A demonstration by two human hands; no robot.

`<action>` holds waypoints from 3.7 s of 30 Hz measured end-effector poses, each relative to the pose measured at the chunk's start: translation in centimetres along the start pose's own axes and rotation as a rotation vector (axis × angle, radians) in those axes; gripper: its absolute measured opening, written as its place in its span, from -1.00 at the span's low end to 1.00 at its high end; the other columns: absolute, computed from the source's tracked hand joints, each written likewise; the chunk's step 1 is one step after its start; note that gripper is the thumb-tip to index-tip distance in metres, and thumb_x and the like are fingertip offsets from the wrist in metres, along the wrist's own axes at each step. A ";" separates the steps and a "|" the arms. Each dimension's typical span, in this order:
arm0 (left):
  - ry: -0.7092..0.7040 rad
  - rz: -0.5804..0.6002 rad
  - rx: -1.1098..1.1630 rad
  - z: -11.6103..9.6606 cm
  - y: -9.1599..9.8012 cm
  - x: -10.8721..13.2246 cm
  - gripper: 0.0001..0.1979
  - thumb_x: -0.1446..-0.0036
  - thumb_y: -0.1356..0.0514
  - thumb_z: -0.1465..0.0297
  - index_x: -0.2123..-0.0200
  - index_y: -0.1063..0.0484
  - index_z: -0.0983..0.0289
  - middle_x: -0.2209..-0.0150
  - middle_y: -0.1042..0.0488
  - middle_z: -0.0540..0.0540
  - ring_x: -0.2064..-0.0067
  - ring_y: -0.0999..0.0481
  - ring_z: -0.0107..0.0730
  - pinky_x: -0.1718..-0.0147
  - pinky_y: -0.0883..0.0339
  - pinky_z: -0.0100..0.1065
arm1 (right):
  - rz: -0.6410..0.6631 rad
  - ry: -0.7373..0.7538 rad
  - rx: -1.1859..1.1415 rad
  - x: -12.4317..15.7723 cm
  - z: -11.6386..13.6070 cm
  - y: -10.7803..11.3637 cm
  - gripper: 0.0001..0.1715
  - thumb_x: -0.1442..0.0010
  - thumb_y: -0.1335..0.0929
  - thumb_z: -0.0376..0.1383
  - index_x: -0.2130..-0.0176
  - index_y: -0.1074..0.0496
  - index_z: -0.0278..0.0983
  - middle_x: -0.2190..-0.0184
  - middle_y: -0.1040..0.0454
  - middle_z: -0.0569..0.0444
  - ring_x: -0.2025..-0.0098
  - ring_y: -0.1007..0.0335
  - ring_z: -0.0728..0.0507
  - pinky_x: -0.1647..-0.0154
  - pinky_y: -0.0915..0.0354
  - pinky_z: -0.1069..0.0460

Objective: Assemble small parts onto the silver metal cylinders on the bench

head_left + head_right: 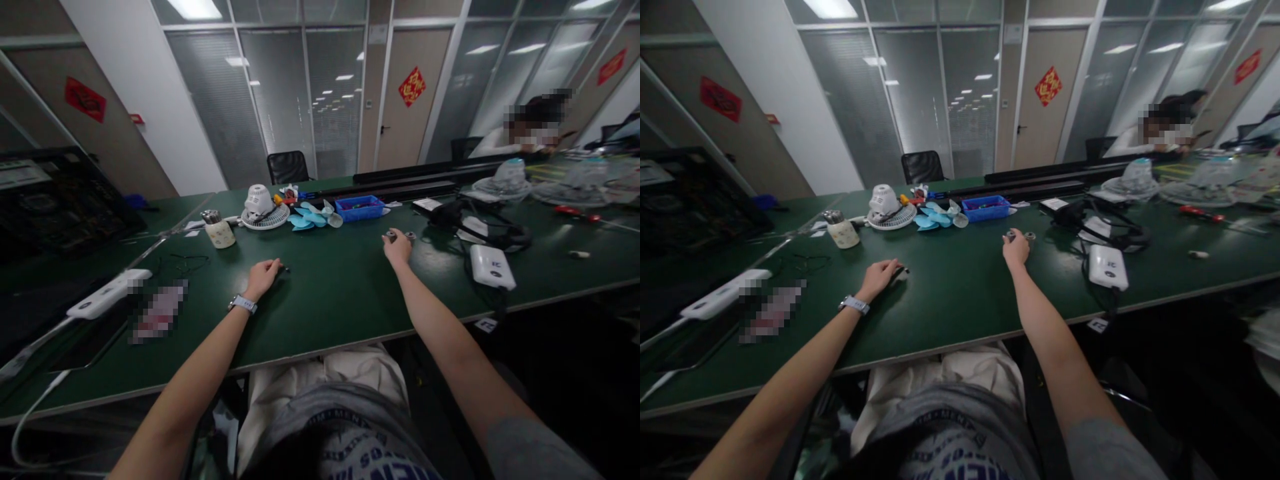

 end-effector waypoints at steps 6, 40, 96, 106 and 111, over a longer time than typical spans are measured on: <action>-0.008 -0.005 0.003 -0.2 0.1 0.0 -0.46 -0.14 0.07 0.04 0.29 -0.58 0.28 0.39 -0.57 0.09 0.38 -0.47 -0.29 0.40 -0.21 -0.38 | -0.083 0.160 0.075 2.1 3.7 1.9 -0.31 -0.15 -0.30 -0.28 -0.24 -0.13 -0.26 -0.16 -0.19 -0.16 0.00 -0.33 -0.22 0.05 -0.25 -0.06; 0.057 -0.195 0.131 1.6 2.6 2.5 -0.51 -0.12 0.08 0.05 0.58 -0.43 0.22 0.47 -0.55 0.10 0.40 -0.49 -0.23 0.40 -0.22 -0.33 | -0.077 0.176 0.350 0.0 3.4 4.7 -0.66 -0.20 -0.26 -0.15 0.17 -0.54 -0.19 0.28 -0.46 -0.10 0.19 -0.37 -0.24 0.14 -0.10 -0.11; -0.026 -0.250 0.241 -0.2 1.4 2.4 -0.53 -0.18 0.05 0.05 0.41 -0.49 0.25 0.37 -0.56 0.09 0.32 -0.50 -0.31 0.33 -0.25 -0.36 | 0.061 0.346 -0.415 7.6 11.6 -1.5 -0.54 -0.06 -0.38 -0.13 0.06 -0.46 -0.28 0.15 -0.53 -0.08 0.14 -0.44 -0.19 0.04 -0.29 -0.07; -0.275 -0.218 0.333 -5.2 0.1 3.2 -0.60 -0.15 -0.09 0.10 0.14 -0.53 0.24 0.08 -0.53 0.14 0.15 -0.49 -0.30 0.21 -0.35 -0.35 | 0.699 0.414 -0.584 17.2 17.2 -13.0 -0.64 0.05 -0.45 -0.27 0.18 -0.50 -0.21 0.26 -0.57 0.08 0.22 -0.49 -0.13 0.10 -0.39 -0.04; -0.233 -0.167 0.328 -5.3 -0.5 2.1 -0.61 -0.09 -0.15 0.11 0.20 -0.57 0.25 0.20 -0.58 0.14 0.21 -0.51 -0.27 0.22 -0.36 -0.33 | 0.718 0.432 -0.585 17.4 16.8 -13.1 -0.63 0.03 -0.45 -0.27 0.16 -0.48 -0.22 0.26 -0.56 0.05 0.24 -0.49 -0.13 0.14 -0.40 -0.03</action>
Point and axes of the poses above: each hand's wrist, its own x-axis away from the middle knuckle, its own y-axis out of the back of the hand, z = x × y, the point moved 10 cm from there along -x, towards the middle knuckle
